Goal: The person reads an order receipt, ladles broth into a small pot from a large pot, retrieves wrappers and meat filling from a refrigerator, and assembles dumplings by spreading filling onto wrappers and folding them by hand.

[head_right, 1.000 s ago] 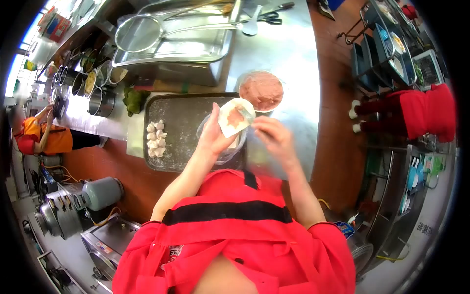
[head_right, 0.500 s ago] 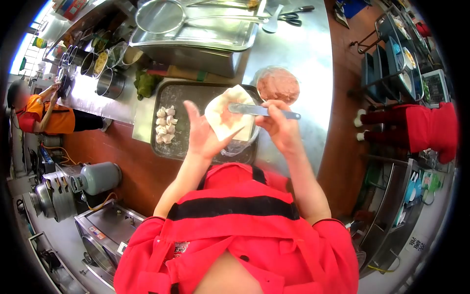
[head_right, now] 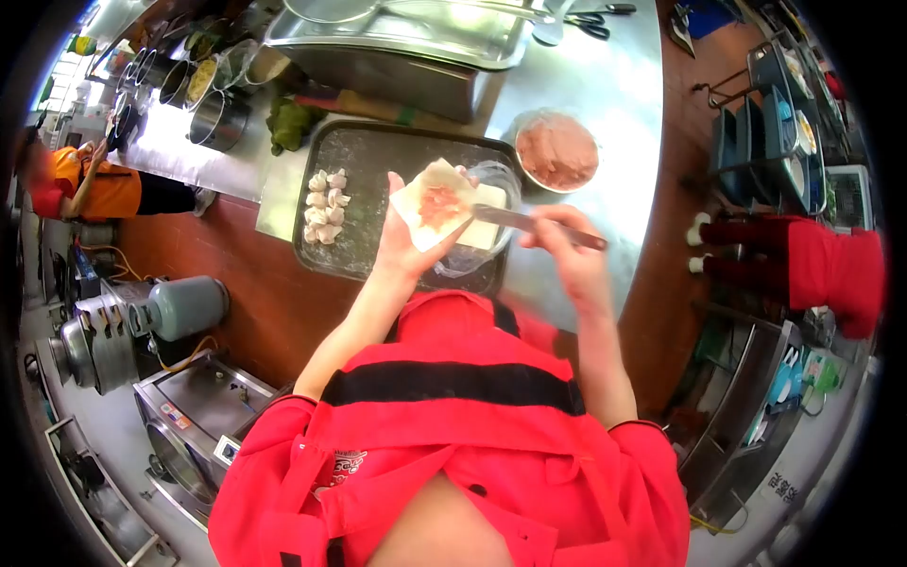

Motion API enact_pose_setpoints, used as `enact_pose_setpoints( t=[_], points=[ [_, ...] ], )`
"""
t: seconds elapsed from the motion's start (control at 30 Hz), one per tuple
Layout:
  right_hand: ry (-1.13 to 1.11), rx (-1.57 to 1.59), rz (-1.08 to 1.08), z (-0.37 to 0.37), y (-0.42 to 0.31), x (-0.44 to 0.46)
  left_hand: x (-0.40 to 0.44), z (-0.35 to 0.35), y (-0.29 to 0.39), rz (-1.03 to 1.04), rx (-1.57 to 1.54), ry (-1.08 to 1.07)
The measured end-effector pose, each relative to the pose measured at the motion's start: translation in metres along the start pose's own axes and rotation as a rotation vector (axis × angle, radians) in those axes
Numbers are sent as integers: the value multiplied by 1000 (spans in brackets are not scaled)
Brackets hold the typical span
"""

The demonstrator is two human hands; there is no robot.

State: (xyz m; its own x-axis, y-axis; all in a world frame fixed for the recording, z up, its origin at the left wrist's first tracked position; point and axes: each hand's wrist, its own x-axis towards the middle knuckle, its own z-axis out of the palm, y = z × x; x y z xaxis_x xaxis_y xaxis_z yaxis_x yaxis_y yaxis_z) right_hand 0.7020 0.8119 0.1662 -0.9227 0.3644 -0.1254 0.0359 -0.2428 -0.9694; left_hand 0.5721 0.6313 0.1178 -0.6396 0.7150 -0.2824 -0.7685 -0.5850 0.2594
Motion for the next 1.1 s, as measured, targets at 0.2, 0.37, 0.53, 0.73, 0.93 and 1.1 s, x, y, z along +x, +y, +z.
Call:
enact_pose_setpoints(
  t=[0.2,0.37,0.53,0.73,0.93,1.1],
  points=[
    [-156,-349,-194,36,-24,17,8,12,-1,-128,-6,291],
    [-38,160,96,5,13,-2,13,-3,11,-141,-291,5],
    [-68,130,166,28,32,-4,12,-2,7,-97,-254,42],
    [-74,-72,21,38,32,24,3,-9,7,20,-52,-7],
    [-69,8,31,50,34,40,-9,-16,42,184,913,119],
    [57,-18,92,23,23,45,-21,-79,144,482,1973,459]
  ],
)
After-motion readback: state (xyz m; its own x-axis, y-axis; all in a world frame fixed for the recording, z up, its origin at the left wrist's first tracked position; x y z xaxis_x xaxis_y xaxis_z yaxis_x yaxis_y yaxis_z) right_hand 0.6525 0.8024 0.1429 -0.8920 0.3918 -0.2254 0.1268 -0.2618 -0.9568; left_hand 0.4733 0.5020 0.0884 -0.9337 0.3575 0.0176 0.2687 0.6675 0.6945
